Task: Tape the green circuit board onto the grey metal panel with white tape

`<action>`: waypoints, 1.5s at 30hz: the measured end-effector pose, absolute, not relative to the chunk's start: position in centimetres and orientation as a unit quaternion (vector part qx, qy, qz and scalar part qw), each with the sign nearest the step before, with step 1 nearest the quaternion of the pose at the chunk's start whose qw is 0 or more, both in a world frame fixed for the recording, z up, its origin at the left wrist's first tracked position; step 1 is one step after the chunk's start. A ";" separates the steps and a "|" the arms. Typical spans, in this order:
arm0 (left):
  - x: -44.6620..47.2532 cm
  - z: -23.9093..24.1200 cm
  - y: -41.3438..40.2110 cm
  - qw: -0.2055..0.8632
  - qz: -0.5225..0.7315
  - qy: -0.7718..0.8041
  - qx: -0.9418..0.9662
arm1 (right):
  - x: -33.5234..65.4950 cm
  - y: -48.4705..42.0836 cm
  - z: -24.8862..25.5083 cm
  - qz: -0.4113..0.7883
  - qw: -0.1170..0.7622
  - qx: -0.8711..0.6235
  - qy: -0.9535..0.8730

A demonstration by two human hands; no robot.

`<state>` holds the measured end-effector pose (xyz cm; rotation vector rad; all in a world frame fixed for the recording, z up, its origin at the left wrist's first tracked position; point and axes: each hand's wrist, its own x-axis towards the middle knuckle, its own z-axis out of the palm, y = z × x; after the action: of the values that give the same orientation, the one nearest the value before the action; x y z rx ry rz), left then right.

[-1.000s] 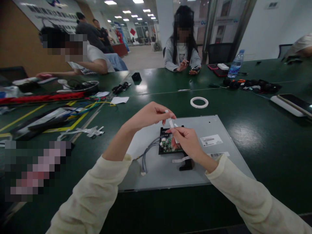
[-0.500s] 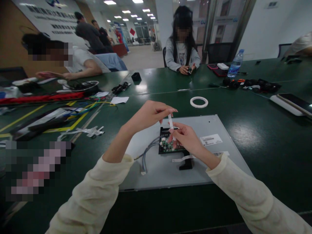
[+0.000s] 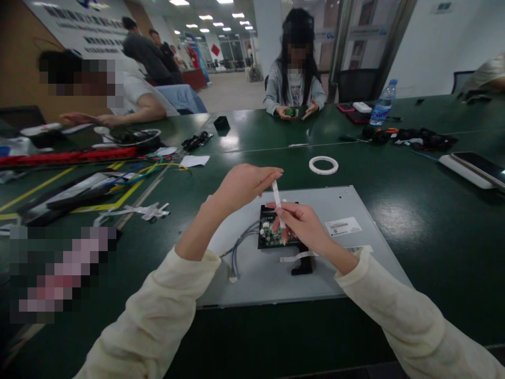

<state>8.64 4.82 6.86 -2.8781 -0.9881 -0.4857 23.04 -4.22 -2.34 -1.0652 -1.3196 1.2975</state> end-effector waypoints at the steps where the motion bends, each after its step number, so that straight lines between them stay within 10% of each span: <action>1: 8.6 6.8 4.8 0.022 -0.169 -0.329 -0.929 | 23.0 -4.3 -2.3 0.534 0.481 -0.435 -0.543; 16: 8.5 6.7 5.0 -0.604 -0.207 -0.301 -0.709 | 22.8 -4.2 -2.9 0.550 0.510 -0.424 -0.507; 45: 10.0 6.2 4.9 -0.473 -0.361 -0.280 -0.754 | 23.3 -4.0 -1.9 0.569 0.548 -0.394 -0.470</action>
<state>10.05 4.89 6.22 -3.5294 -1.3098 -1.6901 23.26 -4.05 -1.91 -0.9335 -1.1132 1.3479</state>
